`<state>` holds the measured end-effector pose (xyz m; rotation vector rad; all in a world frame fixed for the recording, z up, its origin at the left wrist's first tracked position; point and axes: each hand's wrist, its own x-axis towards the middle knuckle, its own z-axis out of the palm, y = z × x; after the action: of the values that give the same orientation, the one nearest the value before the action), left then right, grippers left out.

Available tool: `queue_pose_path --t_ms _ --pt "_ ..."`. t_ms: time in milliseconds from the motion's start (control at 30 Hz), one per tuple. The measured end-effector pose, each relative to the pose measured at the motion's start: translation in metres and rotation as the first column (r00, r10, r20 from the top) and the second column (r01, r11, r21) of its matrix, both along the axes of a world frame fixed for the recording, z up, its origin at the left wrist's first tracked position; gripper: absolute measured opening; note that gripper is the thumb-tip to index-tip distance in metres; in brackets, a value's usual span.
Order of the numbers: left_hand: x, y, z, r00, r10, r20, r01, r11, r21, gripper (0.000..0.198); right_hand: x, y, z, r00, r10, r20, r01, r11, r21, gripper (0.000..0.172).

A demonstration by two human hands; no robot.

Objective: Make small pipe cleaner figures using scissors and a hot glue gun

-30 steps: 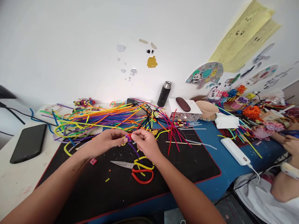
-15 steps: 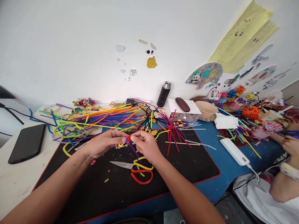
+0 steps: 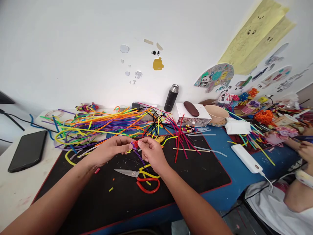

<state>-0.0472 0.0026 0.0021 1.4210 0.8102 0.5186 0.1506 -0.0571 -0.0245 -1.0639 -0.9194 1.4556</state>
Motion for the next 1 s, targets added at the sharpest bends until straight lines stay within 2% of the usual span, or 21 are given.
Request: queue_pose_path --t_ms 200,533,667,767,867,1000 --pt "-0.001 -0.003 0.007 0.998 0.031 -0.049 -0.024 0.991 0.132 0.039 0.005 0.003 0.001 0.999 -0.029 0.029 0.029 1.000 -0.004 0.042" --pt "0.001 -0.004 0.005 0.999 0.046 -0.003 -0.045 0.981 0.189 0.037 0.002 0.004 0.000 0.999 -0.027 0.034 0.026 0.999 0.024 0.040" --pt "0.002 -0.004 0.004 0.998 0.053 0.038 -0.058 0.988 0.143 0.035 0.003 0.005 0.001 0.999 -0.028 0.037 0.028 0.999 0.022 0.041" --pt "0.003 -0.003 0.002 0.992 0.103 0.069 -0.109 0.990 0.086 0.037 0.003 0.006 0.001 0.999 -0.044 0.021 0.044 0.999 0.002 0.041" --pt "0.005 0.000 -0.002 0.971 0.208 0.120 -0.211 0.977 0.013 0.041 0.005 0.009 0.001 0.998 -0.067 0.007 0.067 0.998 -0.012 0.042" --pt "0.005 0.005 -0.008 0.894 0.374 0.247 -0.351 0.927 -0.134 0.044 0.006 0.012 0.000 0.995 -0.102 0.002 0.102 0.995 -0.024 0.045"
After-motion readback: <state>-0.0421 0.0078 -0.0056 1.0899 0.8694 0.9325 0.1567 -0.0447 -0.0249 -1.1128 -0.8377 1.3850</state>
